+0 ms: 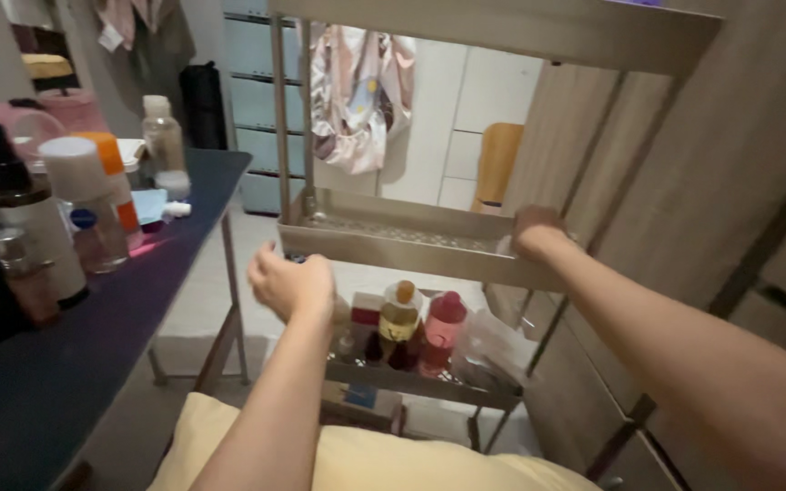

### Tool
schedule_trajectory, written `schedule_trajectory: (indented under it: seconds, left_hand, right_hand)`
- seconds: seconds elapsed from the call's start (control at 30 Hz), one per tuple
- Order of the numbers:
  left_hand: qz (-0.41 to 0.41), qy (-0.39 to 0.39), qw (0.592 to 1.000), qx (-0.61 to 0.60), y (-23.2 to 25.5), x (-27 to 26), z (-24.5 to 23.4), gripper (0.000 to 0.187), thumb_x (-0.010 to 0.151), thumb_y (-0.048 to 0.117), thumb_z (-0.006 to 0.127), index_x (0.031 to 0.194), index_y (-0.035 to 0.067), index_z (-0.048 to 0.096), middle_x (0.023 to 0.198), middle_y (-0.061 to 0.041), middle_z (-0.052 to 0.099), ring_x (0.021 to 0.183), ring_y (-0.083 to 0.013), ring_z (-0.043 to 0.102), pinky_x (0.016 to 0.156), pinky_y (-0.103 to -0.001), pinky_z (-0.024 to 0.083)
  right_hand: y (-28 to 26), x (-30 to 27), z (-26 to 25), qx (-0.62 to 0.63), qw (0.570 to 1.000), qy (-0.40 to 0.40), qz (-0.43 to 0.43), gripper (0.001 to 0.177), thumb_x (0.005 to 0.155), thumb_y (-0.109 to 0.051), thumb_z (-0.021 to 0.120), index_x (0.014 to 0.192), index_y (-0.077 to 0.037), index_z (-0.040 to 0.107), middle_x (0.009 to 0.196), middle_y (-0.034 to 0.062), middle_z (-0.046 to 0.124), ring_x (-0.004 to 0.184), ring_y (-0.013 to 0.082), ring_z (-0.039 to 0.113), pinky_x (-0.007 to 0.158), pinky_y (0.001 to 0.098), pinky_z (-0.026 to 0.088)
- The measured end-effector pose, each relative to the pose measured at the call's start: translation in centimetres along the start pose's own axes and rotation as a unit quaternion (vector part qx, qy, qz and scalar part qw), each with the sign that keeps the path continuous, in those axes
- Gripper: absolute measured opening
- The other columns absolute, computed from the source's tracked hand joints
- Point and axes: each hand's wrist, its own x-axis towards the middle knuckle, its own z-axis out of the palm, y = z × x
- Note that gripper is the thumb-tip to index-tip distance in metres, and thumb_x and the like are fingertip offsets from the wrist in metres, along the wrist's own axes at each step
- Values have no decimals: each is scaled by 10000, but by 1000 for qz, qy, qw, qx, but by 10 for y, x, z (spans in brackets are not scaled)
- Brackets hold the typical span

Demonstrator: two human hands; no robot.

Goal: The person wipes down the shelves of a rolling cart with a white cloth and cleans several cosmetic bottles and a thermometer before placing them back on the shelves.

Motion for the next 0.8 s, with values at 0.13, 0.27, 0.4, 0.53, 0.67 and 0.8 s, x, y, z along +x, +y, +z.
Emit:
schedule_trajectory:
  seconds: [0.13, 0.27, 0.4, 0.53, 0.67, 0.8]
  left_hand:
    - [91, -52, 994, -9, 10, 6, -2, 862, 774, 116, 665, 1563, 167, 323, 1647, -146, 216, 1518, -384, 189, 1224, -491, 228]
    - [82, -107, 991, -11, 13, 4, 5, 931, 753, 105, 653, 1598, 209, 276, 1697, -100, 120, 1528, -375, 197, 1220, -455, 248]
    - [137, -92, 986, -20, 4, 5, 7, 882, 757, 109, 675, 1567, 129, 324, 1698, -110, 114, 1522, -360, 258, 1219, -399, 281]
    - [126, -110, 986, -26, 2, 6, 5, 872, 743, 69, 657, 1560, 146, 363, 1716, -67, 78, 1516, -339, 283, 1195, -375, 321]
    - [120, -133, 984, 1, 5, 7, -2, 856, 755, 54, 634, 1560, 169, 365, 1730, -49, 28, 1493, -322, 340, 1158, -369, 386]
    - [125, -143, 981, 34, 6, 6, -9, 887, 764, 32, 629, 1577, 227, 336, 1724, -37, 12, 1508, -311, 308, 1148, -381, 387]
  right_hand:
    - [-21, 26, 14, 27, 998, -52, -3, 269, 855, -214, 734, 1060, -44, 771, 1097, 195, 734, 1010, 327, 715, 870, 406, 576]
    - [-60, 30, 4, 62, 994, -89, -24, 286, 879, -258, 737, 1026, -15, 767, 1003, 186, 753, 887, 280, 736, 769, 374, 594]
    - [-118, 28, -13, 115, 989, -87, -27, 329, 904, -302, 740, 992, 13, 762, 908, 177, 771, 764, 233, 757, 668, 343, 611]
    - [-187, 19, -25, 172, 981, -56, -66, 360, 867, -344, 780, 1025, -21, 793, 952, 151, 787, 770, 216, 760, 704, 332, 619]
    - [-243, 11, -38, 147, 955, -10, -259, 301, 818, -307, 786, 1106, -230, 828, 1136, 41, 770, 951, 223, 726, 889, 324, 554]
    - [-274, 4, -49, 253, 916, -70, -303, 317, 907, -219, 676, 1202, -285, 773, 1193, 57, 755, 1031, 205, 709, 905, 322, 530]
